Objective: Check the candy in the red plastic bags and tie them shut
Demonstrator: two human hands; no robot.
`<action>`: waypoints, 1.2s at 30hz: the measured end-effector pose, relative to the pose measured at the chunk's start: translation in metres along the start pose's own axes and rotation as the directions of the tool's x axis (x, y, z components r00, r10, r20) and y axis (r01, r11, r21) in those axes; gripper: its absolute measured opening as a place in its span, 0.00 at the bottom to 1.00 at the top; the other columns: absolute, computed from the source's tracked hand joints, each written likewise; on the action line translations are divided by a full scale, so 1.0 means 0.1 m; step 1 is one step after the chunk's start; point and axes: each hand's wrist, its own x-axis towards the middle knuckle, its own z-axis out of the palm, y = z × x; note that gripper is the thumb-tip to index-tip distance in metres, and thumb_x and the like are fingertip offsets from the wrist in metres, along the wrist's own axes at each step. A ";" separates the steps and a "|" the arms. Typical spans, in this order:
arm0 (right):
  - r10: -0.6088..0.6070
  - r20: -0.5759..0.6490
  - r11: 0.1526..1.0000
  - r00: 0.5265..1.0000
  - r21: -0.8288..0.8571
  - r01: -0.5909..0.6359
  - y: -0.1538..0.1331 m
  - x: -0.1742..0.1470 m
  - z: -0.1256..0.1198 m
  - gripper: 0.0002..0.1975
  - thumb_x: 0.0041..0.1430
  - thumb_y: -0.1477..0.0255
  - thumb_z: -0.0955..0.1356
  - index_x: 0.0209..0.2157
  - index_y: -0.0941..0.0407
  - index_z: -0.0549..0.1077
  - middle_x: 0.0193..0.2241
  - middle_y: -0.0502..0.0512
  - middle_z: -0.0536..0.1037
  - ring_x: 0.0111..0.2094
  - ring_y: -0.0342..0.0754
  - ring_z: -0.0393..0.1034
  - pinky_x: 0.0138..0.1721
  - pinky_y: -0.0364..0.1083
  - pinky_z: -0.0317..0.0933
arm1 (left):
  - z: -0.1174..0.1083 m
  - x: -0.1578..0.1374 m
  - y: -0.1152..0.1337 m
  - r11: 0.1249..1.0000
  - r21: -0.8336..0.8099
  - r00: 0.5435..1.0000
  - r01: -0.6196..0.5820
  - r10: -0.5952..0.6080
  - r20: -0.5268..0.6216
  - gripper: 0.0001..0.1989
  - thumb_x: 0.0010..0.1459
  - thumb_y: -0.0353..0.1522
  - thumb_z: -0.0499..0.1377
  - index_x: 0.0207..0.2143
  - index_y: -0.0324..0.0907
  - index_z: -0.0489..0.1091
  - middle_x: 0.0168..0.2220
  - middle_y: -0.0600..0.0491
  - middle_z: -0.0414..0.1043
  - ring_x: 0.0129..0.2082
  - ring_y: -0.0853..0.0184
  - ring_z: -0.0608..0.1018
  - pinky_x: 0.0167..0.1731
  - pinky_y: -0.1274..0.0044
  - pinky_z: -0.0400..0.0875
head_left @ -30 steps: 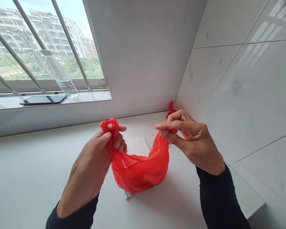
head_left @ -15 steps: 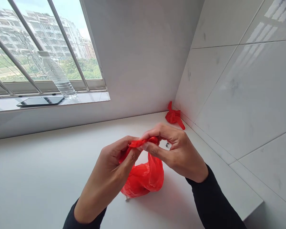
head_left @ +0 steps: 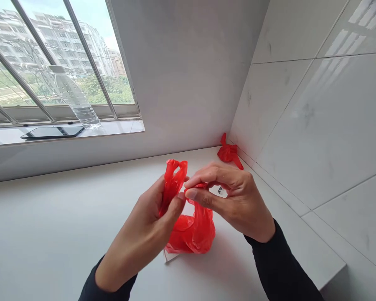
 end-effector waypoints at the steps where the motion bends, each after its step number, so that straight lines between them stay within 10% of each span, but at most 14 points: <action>1: -0.035 -0.020 0.998 0.999 -0.045 0.034 0.01 0.00 0.02 0.06 0.60 0.72 0.76 0.39 0.50 0.82 0.37 0.48 0.78 0.41 0.43 0.74 0.42 0.43 0.70 | 0.01 -0.03 0.03 0.997 0.065 0.998 -0.050 0.047 0.047 0.08 0.66 0.41 0.56 0.37 0.48 0.64 0.26 0.60 0.60 0.25 0.71 0.64 0.24 0.79 0.62; 7: -0.094 -0.001 0.984 0.996 -0.151 0.093 0.00 -0.02 0.08 0.08 0.58 0.72 0.77 0.40 0.47 0.83 0.50 0.52 0.73 0.58 0.50 0.66 0.59 0.50 0.64 | 0.06 -0.05 0.07 0.989 0.145 0.989 -0.022 0.001 0.147 0.08 0.62 0.39 0.57 0.33 0.46 0.67 0.23 0.59 0.61 0.22 0.70 0.61 0.21 0.79 0.57; 13: 0.061 0.056 0.997 0.997 -0.047 -0.059 0.02 0.03 0.02 0.11 0.64 0.69 0.73 0.48 0.49 0.80 0.42 0.48 0.80 0.45 0.44 0.74 0.48 0.45 0.68 | 0.01 0.00 0.05 0.992 -0.091 0.987 0.084 -0.070 0.145 0.23 0.65 0.45 0.54 0.21 0.44 0.54 0.20 0.58 0.48 0.20 0.71 0.51 0.20 0.75 0.46; 21: 0.179 0.120 0.984 0.976 -0.029 -0.177 0.04 0.05 -0.03 0.03 0.64 0.69 0.73 0.38 0.52 0.81 0.35 0.46 0.81 0.36 0.42 0.72 0.38 0.43 0.66 | -0.13 0.09 -0.05 0.926 -0.352 0.991 0.137 -0.132 0.040 0.16 0.67 0.47 0.55 0.35 0.47 0.73 0.28 0.54 0.72 0.28 0.67 0.73 0.31 0.76 0.69; 30: 0.138 0.225 0.990 0.964 -0.062 -0.127 0.18 0.07 0.06 0.22 0.73 0.61 0.64 0.65 0.48 0.64 0.57 0.54 0.74 0.61 0.50 0.64 0.61 0.52 0.60 | -0.18 0.02 -0.10 0.999 -0.027 0.981 0.022 -0.017 0.193 0.04 0.63 0.34 0.59 0.40 0.47 0.72 0.33 0.55 0.73 0.30 0.68 0.73 0.29 0.78 0.67; 36: 0.288 0.298 0.958 0.910 -0.098 -0.271 0.35 0.11 0.11 0.20 0.75 0.61 0.59 0.61 0.52 0.68 0.35 0.51 0.75 0.36 0.46 0.70 0.42 0.48 0.66 | -0.18 0.08 -0.27 0.938 0.343 0.991 -0.048 0.087 -0.101 0.21 0.50 0.21 0.54 0.44 0.51 0.70 0.40 0.55 0.77 0.39 0.63 0.77 0.35 0.75 0.69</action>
